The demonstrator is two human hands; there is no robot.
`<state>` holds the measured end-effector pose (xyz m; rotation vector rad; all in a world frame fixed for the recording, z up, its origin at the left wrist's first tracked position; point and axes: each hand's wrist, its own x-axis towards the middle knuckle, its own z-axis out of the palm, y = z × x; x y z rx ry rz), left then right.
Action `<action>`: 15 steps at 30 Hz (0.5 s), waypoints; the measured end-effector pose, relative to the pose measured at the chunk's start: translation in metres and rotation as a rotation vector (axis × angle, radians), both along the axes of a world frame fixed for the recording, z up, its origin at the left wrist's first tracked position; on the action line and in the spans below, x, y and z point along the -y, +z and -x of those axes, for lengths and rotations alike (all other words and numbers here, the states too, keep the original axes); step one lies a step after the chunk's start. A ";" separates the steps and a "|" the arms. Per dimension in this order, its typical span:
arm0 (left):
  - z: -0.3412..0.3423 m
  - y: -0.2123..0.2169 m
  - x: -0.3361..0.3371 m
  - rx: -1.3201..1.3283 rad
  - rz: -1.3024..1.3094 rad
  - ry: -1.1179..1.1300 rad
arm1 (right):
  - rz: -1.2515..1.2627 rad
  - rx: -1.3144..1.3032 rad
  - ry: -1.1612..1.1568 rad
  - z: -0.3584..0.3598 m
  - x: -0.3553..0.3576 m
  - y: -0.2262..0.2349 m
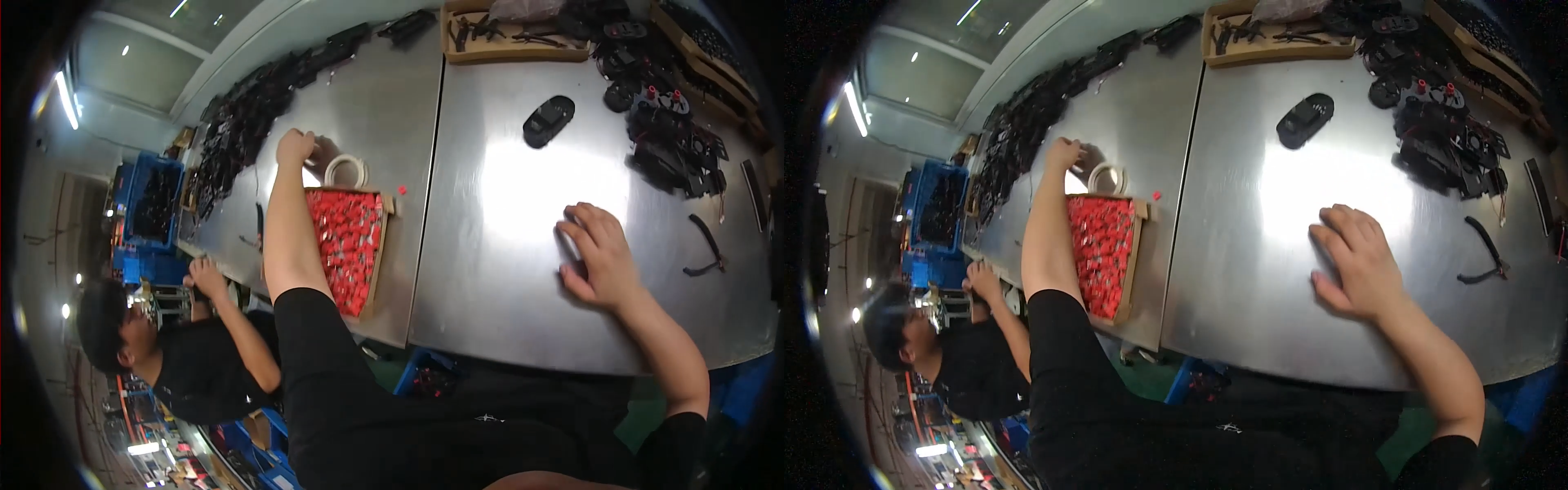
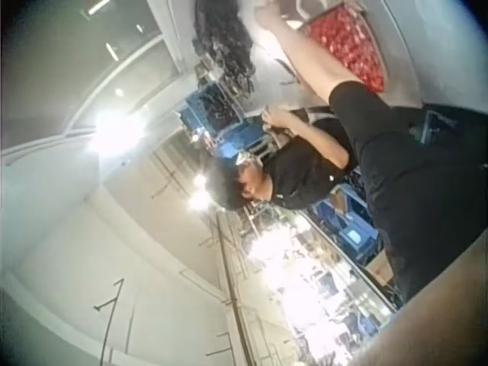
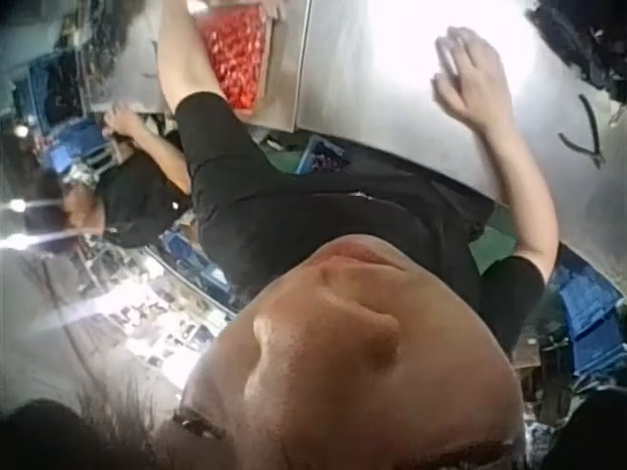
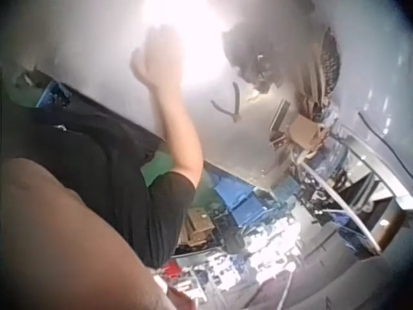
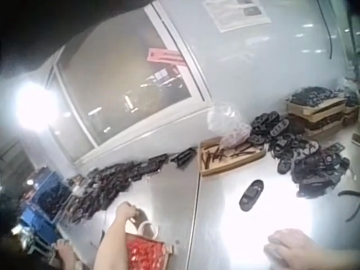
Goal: Assembling a cooling fan component and internal wiring into an electronic module housing.
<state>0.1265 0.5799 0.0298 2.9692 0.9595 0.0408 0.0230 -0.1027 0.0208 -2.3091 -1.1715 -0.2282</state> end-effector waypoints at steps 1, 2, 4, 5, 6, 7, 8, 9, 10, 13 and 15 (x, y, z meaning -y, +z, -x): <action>-0.024 -0.012 0.010 0.029 -0.058 0.035 | 0.025 -0.039 -0.018 -0.001 0.002 0.000; -0.041 -0.015 0.017 0.055 -0.129 0.086 | 0.048 -0.048 -0.025 -0.002 0.002 0.001; -0.082 -0.021 0.029 0.126 -0.212 0.084 | 0.068 -0.053 -0.025 -0.005 0.001 0.002; -0.102 -0.026 0.034 0.202 -0.290 0.095 | 0.093 -0.052 -0.014 -0.005 0.001 0.005; -0.127 -0.023 0.036 0.211 -0.288 0.070 | 0.091 -0.056 -0.006 -0.008 0.000 0.005; -0.149 -0.022 0.039 0.209 -0.282 0.063 | 0.097 -0.060 -0.013 -0.010 -0.003 0.005; -0.180 -0.028 0.060 0.267 -0.269 -0.016 | 0.103 -0.080 -0.013 -0.012 -0.002 0.005; -0.202 -0.032 0.071 0.326 -0.268 -0.085 | 0.099 -0.098 -0.004 -0.013 -0.002 0.004; -0.221 -0.041 0.077 0.328 -0.249 -0.097 | 0.098 -0.101 -0.017 -0.014 -0.001 0.003; -0.245 -0.053 0.063 0.437 -0.531 -0.207 | 0.097 -0.098 0.004 -0.017 -0.002 0.004; -0.245 -0.048 0.047 0.348 -0.190 -0.119 | 0.083 -0.107 -0.009 -0.019 -0.002 0.004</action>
